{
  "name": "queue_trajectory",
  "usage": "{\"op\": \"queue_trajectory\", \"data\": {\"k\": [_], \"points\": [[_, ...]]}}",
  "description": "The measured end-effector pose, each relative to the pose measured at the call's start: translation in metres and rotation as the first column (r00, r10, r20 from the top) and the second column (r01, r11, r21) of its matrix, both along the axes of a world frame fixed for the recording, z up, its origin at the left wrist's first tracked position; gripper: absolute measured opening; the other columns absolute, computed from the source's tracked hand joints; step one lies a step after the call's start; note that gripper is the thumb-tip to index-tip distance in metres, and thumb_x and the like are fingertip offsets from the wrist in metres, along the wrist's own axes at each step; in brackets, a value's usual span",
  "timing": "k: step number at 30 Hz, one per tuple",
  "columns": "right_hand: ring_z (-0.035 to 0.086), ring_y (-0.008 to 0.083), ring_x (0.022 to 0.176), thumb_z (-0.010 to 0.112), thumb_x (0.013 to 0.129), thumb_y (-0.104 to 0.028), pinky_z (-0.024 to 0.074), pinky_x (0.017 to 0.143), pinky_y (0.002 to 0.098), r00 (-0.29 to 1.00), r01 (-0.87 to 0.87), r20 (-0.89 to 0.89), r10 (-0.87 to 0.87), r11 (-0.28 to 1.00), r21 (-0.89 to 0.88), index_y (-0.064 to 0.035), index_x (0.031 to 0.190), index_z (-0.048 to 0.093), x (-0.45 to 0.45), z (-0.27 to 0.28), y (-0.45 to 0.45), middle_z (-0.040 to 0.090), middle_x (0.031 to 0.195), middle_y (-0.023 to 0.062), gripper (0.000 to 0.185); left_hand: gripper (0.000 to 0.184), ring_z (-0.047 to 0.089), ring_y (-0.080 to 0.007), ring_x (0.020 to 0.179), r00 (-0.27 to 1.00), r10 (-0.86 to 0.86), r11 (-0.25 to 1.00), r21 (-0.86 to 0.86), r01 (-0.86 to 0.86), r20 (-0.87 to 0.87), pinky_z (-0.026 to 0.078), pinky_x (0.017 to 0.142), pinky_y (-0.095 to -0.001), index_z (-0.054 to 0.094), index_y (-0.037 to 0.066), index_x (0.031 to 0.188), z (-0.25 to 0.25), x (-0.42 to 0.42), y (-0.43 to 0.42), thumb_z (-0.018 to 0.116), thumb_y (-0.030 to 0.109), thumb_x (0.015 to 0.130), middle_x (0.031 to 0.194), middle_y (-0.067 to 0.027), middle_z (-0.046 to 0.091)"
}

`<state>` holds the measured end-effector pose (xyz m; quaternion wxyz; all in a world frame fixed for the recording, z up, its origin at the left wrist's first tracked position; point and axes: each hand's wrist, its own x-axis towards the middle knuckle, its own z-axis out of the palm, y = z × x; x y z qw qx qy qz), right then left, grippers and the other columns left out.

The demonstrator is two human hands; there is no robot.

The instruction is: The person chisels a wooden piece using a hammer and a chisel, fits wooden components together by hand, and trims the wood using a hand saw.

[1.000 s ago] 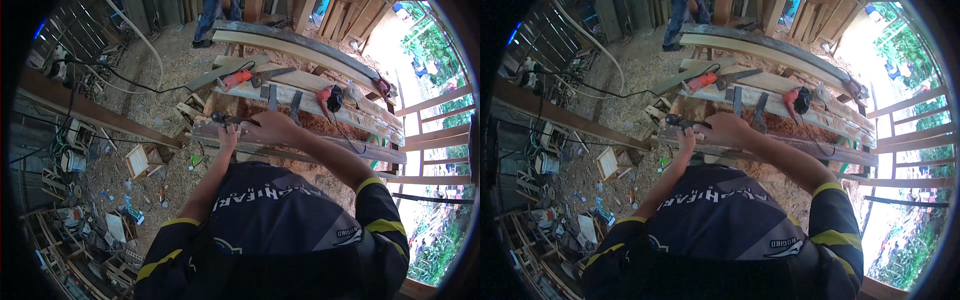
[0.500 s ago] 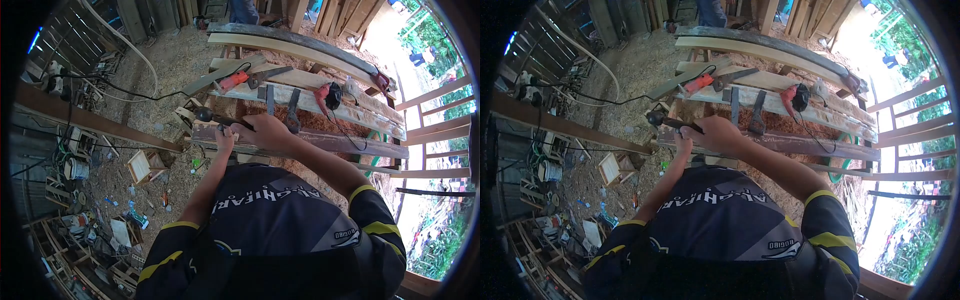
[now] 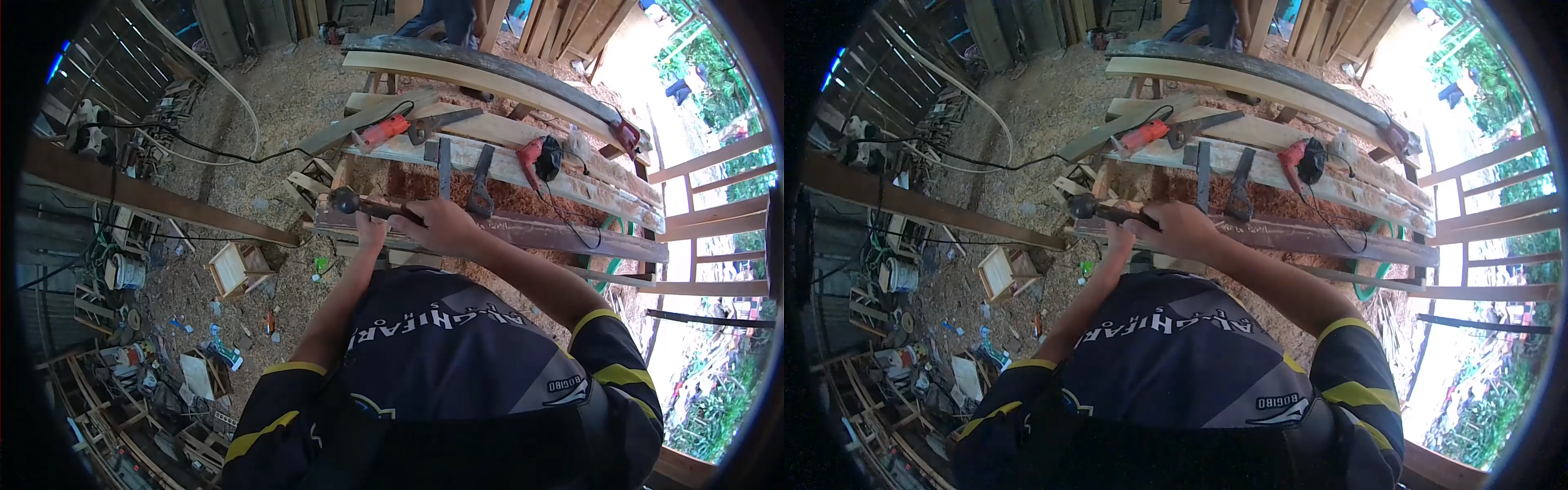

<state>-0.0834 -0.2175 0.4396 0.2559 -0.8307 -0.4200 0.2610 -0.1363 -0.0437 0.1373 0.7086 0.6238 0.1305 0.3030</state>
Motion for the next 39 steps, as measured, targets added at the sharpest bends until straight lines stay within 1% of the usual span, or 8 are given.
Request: {"op": "queue_trajectory", "data": {"k": [6, 9, 16, 24, 28, 30, 38, 39], "points": [[0.070, 0.0419, 0.083, 0.054, 0.101, -0.053, 0.0521, 0.075, 0.0484, 0.977, 0.134, -0.150, -0.150, 0.985, -0.111, -0.0013, 0.100, 0.072, 0.016, -0.018, -0.011, 0.071, 0.084, 0.0231, 0.054, 0.043, 0.028, -0.0122, 0.067, 0.998, -0.007, 0.997, -0.081, 0.003, -0.055, 0.031, 0.062, -0.0345, 0.038, 0.006, 0.078, 0.055, -0.005, -0.009, 0.053, 0.036, 0.105, 0.069, 0.0018, 0.032], [0.070, 0.0397, 0.087, 0.055, 0.102, -0.050, 0.0518, 0.077, 0.0446, 0.876, 0.351, -0.392, -0.281, 0.929, 0.119, 0.0000, 0.104, 0.072, 0.013, -0.041, -0.026, 0.071, 0.087, 0.0233, 0.053, 0.037, 0.028, -0.0115, 0.068, 0.995, -0.051, 0.997, -0.068, 0.045, -0.086, 0.029, 0.061, -0.0335, 0.037, 0.008, 0.076, 0.064, -0.004, -0.004, 0.051, 0.028, 0.104, 0.070, 0.0017, 0.033], [0.069, 0.0431, 0.092, 0.059, 0.098, -0.049, 0.0514, 0.081, 0.0454, 0.738, 0.655, -0.182, -0.650, 0.754, -0.038, 0.0010, 0.106, 0.071, 0.027, -0.117, -0.095, 0.071, 0.091, 0.0249, 0.053, 0.026, 0.031, -0.0126, 0.069, 0.969, 0.143, 0.946, -0.259, -0.194, -0.204, 0.029, 0.063, -0.0329, 0.041, 0.008, 0.084, 0.089, 0.030, 0.015, 0.047, 0.025, 0.102, 0.075, 0.0003, 0.036], [0.068, 0.0455, 0.095, 0.065, 0.088, -0.038, 0.0523, 0.086, 0.0505, 0.605, 0.775, 0.037, -0.796, 0.577, -0.258, 0.0042, 0.099, 0.070, 0.047, -0.192, -0.194, 0.071, 0.093, 0.0274, 0.044, 0.025, 0.033, -0.0156, 0.067, 0.944, 0.194, 0.688, -0.648, -0.326, -0.269, 0.035, 0.065, -0.0372, 0.034, 0.012, 0.086, 0.111, 0.084, -0.006, 0.048, 0.025, 0.101, 0.074, -0.0010, 0.032], [0.068, 0.0444, 0.098, 0.067, 0.084, -0.035, 0.0523, 0.088, 0.0507, 0.485, 0.859, 0.021, -0.874, 0.471, -0.201, 0.0018, 0.103, 0.070, 0.074, -0.243, -0.230, 0.072, 0.097, 0.0259, 0.042, 0.026, 0.030, -0.0162, 0.064, 0.921, 0.210, 0.512, -0.765, -0.390, -0.329, 0.035, 0.066, -0.0380, 0.029, 0.014, 0.085, 0.112, 0.112, -0.032, 0.041, 0.027, 0.104, 0.075, -0.0005, 0.031], [0.068, 0.0449, 0.099, 0.067, 0.084, -0.033, 0.0522, 0.088, 0.0515, 0.464, 0.872, 0.057, -0.884, 0.445, -0.204, 0.0016, 0.103, 0.069, 0.097, -0.269, -0.240, 0.071, 0.099, 0.0260, 0.040, 0.034, 0.030, -0.0170, 0.062, 0.896, 0.194, 0.454, -0.773, -0.442, -0.398, 0.034, 0.065, -0.0382, 0.029, 0.014, 0.085, 0.097, 0.128, -0.049, 0.036, 0.036, 0.110, 0.072, 0.0002, 0.031], [0.066, 0.0460, 0.097, 0.069, 0.088, -0.026, 0.0524, 0.083, 0.0543, 0.591, 0.806, 0.107, -0.800, 0.584, -0.095, -0.0022, 0.103, 0.065, 0.187, -0.327, -0.283, 0.069, 0.097, 0.0243, 0.029, 0.046, 0.028, -0.0179, 0.055, 0.762, 0.194, 0.187, -0.740, -0.647, -0.617, 0.035, 0.065, -0.0393, 0.032, 0.013, 0.081, 0.039, 0.144, -0.085, 0.028, 0.047, 0.112, 0.062, 0.0003, 0.030], [0.066, 0.0463, 0.098, 0.069, 0.088, -0.025, 0.0521, 0.083, 0.0541, 0.588, 0.809, 0.089, -0.804, 0.584, -0.070, -0.0020, 0.106, 0.065, 0.194, -0.334, -0.283, 0.069, 0.098, 0.0246, 0.029, 0.047, 0.029, -0.0179, 0.055, 0.806, 0.185, 0.233, -0.772, -0.591, -0.562, 0.035, 0.064, -0.0397, 0.033, 0.013, 0.081, 0.024, 0.136, -0.081, 0.028, 0.048, 0.112, 0.062, 0.0004, 0.030]]}}
